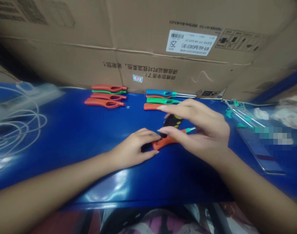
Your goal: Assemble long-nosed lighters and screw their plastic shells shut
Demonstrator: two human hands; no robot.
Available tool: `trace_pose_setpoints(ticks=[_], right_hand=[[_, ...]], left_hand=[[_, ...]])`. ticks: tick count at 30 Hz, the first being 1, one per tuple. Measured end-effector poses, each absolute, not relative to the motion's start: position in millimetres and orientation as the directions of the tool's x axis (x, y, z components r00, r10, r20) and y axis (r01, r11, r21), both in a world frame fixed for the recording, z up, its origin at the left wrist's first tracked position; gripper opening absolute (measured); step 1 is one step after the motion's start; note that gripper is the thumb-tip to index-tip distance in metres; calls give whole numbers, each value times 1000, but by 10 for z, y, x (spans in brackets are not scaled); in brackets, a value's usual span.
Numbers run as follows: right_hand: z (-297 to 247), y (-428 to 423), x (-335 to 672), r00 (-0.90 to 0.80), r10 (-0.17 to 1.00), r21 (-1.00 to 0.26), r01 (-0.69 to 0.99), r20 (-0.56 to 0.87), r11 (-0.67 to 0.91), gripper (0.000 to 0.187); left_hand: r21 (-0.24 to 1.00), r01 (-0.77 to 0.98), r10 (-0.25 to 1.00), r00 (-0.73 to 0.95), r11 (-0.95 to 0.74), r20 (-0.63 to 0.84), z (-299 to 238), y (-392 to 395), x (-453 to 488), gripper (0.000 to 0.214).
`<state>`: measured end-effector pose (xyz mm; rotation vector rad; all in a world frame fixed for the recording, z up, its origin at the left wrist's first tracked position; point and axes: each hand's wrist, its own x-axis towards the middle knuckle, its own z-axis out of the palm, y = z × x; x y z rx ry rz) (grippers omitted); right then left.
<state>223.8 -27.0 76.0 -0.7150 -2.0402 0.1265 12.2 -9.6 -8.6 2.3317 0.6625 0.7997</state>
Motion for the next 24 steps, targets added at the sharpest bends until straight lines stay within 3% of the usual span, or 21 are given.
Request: trace_pose_setpoints(ticks=[3,7,12,17,21,22,24], right_hand=[[760,-278,2233,-386,515,-286,513,765,809,39],[761,-262,2229,-448,607,-464,395,656,793,44],[741,-235,2246,-396,494,-297,462,774,836,37],[724,-231,2256,-449,604,-479,369,659,797,47],[707,-211,2258,-384,470,-278,459,795,844,40],[706,-212,2257,-384,458,-258,470,802,844,40],[708,-222,2253,-394,517,-334,446,760,831,41]], left_hand=[[657,262,609,698,-706,376,-80,-94,121,32],[651,268,610,695,-711,380,-62,-97,124,31],[652,278,617,694,-705,371,-60,-103,125,32],[651,272,613,694,-709,378,-57,-104,123,34],[651,274,609,703,-708,367,-61,-101,120,32],[652,274,611,700,-707,369,-62,-101,121,33],[655,274,616,695,-704,371,-64,-102,122,35]])
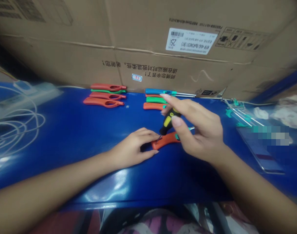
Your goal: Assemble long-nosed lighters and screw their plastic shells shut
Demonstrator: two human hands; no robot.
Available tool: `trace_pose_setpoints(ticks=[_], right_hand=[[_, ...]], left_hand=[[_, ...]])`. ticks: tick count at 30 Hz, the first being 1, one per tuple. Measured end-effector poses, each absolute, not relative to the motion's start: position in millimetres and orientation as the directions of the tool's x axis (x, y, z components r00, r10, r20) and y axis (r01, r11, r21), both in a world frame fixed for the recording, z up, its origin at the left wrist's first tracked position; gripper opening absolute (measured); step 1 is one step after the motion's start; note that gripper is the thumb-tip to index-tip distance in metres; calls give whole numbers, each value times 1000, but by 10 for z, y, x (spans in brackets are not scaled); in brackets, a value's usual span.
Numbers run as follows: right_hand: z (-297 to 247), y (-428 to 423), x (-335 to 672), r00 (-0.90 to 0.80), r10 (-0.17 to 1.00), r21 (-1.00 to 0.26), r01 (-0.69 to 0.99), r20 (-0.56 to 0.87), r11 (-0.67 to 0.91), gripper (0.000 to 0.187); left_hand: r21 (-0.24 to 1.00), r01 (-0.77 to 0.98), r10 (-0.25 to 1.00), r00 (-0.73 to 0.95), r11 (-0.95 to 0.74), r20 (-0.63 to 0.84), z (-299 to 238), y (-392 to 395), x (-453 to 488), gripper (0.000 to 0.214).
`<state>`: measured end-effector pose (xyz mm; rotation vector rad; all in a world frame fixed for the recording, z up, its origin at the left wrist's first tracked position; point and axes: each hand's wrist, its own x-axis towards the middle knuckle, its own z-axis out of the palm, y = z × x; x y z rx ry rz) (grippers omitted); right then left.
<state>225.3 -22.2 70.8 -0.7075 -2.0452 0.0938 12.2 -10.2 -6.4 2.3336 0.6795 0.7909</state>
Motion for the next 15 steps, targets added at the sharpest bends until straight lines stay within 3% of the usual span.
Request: trace_pose_setpoints(ticks=[2,4,7,10,13,15], right_hand=[[713,-231,2247,-399,608,-474,388,687,790,43],[714,-225,2243,-378,633,-522,360,676,773,37],[699,-199,2246,-322,516,-356,442,794,823,26],[666,-186,2251,-353,438,-216,521,826,826,32],[638,-191,2242,-381,548,-345,482,745,805,44],[633,-194,2234,-365,595,-429,443,716,787,40]], left_hand=[[657,275,618,692,-702,372,-66,-104,124,37],[656,273,615,696,-704,371,-68,-104,124,37],[659,267,611,701,-703,367,-74,-101,122,36],[664,261,612,699,-701,370,-78,-96,122,35],[661,257,606,702,-706,374,-79,-93,124,33],[655,260,603,706,-709,372,-79,-94,124,34]])
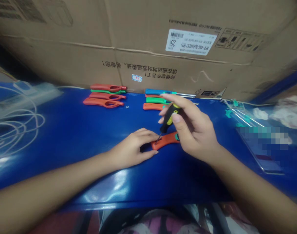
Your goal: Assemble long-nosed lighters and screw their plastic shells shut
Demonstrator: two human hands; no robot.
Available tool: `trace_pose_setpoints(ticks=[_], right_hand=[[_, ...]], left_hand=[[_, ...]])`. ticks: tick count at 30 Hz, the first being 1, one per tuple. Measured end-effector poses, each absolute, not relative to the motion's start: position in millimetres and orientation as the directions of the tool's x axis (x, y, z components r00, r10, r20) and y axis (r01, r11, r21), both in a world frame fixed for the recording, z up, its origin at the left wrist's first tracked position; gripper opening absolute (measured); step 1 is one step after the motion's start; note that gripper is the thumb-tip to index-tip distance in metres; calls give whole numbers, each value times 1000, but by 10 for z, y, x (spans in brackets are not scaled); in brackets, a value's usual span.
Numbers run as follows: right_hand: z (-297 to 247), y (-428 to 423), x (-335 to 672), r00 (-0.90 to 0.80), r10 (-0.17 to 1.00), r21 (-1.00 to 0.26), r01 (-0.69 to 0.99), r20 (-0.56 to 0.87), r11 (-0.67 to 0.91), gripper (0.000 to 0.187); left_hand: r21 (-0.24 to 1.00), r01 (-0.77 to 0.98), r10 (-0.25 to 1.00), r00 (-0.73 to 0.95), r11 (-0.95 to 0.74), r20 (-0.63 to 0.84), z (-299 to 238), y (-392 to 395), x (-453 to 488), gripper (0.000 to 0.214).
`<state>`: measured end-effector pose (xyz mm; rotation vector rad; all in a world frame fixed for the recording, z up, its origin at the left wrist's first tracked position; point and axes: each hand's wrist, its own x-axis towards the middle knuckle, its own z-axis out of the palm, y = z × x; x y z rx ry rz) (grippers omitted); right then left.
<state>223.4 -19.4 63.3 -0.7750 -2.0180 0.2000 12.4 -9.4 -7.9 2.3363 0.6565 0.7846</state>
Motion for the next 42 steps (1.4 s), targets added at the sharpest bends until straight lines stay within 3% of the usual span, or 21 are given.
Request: trace_pose_setpoints(ticks=[3,5,8,10,15,20,25,26,30,31,32,36,37,40,42], right_hand=[[641,-200,2231,-328,506,-321,479,798,817,30],[651,-216,2232,-353,440,-230,501,826,834,33],[668,-246,2226,-399,539,-356,446,742,821,46],[676,-255,2222,-402,572,-417,412,715,810,43],[682,-248,2229,-424,387,-146,498,819,855,34],[696,-244,2226,-482,559,-402,396,675,826,43],[690,-231,2244,-436,413,-180,482,799,858,25],[683,-234,2242,-431,430,-204,478,793,854,26],[640,-239,2202,-414,659,-571,330,628,752,42],[626,-234,2192,-402,679,-610,303,615,732,41],[614,-227,2185,-379,673,-603,302,635,739,38],[589,-214,2189,-306,529,-380,433,791,818,30],[593,-220,2192,-313,542,-390,434,780,812,32],[619,-237,2189,-369,660,-581,313,655,752,41],[634,-234,2183,-401,672,-631,250,623,734,38]], left_hand=[[651,273,606,708,-709,363,-79,-97,122,36],[652,274,610,704,-707,365,-76,-101,121,37],[653,269,608,701,-708,372,-69,-103,122,36],[651,272,610,701,-708,370,-63,-105,123,32],[662,271,616,699,-699,364,-46,-109,127,22],[659,274,612,706,-700,356,-44,-108,131,25],[666,266,615,700,-697,363,-69,-106,132,23],[666,263,613,701,-698,365,-70,-105,132,27],[658,270,613,699,-703,368,-58,-102,131,34],[656,273,613,700,-704,366,-54,-101,130,33],[656,275,613,703,-703,362,-52,-101,130,33],[657,275,612,704,-702,359,-57,-101,133,31],[657,272,611,703,-703,362,-59,-101,134,32],[652,272,609,703,-708,368,-61,-104,134,32],[645,276,606,705,-713,368,-59,-108,130,29]])
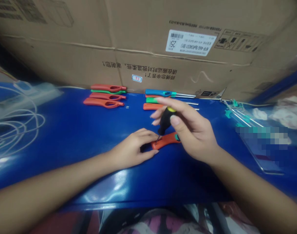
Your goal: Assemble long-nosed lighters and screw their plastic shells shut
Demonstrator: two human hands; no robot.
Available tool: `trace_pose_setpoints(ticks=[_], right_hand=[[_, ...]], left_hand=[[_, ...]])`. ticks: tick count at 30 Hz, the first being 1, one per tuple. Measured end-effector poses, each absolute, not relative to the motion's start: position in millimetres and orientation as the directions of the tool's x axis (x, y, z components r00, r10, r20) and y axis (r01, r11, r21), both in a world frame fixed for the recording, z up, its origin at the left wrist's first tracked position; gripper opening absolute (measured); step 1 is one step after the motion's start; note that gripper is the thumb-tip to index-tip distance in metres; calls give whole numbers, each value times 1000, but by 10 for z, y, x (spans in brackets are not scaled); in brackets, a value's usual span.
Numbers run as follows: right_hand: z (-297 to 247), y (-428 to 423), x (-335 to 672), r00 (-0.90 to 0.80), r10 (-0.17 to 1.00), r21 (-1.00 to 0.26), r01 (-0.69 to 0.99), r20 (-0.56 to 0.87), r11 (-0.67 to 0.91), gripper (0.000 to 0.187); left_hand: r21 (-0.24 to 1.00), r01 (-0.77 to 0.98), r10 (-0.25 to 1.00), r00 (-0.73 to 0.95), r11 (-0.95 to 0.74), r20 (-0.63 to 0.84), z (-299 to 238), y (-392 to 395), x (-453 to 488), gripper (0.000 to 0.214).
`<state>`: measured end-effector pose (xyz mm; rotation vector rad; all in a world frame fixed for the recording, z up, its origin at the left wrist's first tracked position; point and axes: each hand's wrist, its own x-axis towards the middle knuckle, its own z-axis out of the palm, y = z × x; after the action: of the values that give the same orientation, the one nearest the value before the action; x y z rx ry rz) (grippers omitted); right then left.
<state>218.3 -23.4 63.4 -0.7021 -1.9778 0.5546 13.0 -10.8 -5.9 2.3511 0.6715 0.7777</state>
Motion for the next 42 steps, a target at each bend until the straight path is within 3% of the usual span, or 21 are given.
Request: trace_pose_setpoints(ticks=[3,6,7,10,12,14,17,20,22,25,27,29,31,33,36,38,40,42], right_hand=[[636,-213,2187,-358,553,-435,361,752,825,26],[632,-212,2202,-374,415,-219,467,829,857,26],[634,-217,2206,-387,429,-229,465,816,855,29],[652,-229,2211,-406,579,-433,398,707,808,41],[661,-219,2215,-404,601,-487,356,689,798,36],[662,-199,2225,-372,526,-388,386,765,837,28],[653,-180,2239,-378,418,-212,478,826,852,31],[651,-179,2234,-410,543,-379,417,732,826,41],[653,-174,2227,-417,585,-474,345,696,810,38],[653,-168,2232,-378,465,-314,396,801,863,23],[656,-179,2239,-383,399,-202,462,833,864,26],[668,-201,2238,-420,462,-275,434,781,858,35],[685,-220,2230,-461,561,-454,329,688,828,43],[695,-229,2223,-487,583,-534,252,650,807,40],[686,-231,2225,-442,508,-378,353,739,856,25],[676,-238,2230,-418,455,-258,447,786,857,25],[676,-247,2232,-437,501,-314,432,747,845,32],[684,-247,2233,-476,590,-488,332,653,808,40]], left_hand=[[639,279,607,702,-717,373,-57,-111,125,27],[651,276,614,697,-707,371,-59,-112,126,28],[656,276,616,697,-703,367,-59,-111,128,29],[655,271,612,699,-705,370,-56,-108,130,32],[650,270,608,700,-711,375,-52,-105,130,31],[647,275,608,701,-711,371,-48,-104,128,28],[646,280,610,702,-710,367,-50,-103,123,29],[648,278,610,703,-709,365,-67,-104,118,33],[648,279,610,704,-709,364,-82,-103,116,33],[639,289,610,704,-713,363,-97,-102,117,31],[635,295,610,707,-714,358,-99,-101,119,31],[637,299,613,706,-711,354,-96,-100,121,30],[638,304,617,705,-708,349,-93,-99,123,29],[634,305,618,702,-710,354,-94,-98,125,23],[630,297,615,694,-718,374,-98,-96,126,17],[630,290,613,692,-720,382,-94,-95,127,18],[636,293,617,693,-714,373,-84,-95,128,22],[639,303,622,697,-707,357,-78,-95,127,26]])
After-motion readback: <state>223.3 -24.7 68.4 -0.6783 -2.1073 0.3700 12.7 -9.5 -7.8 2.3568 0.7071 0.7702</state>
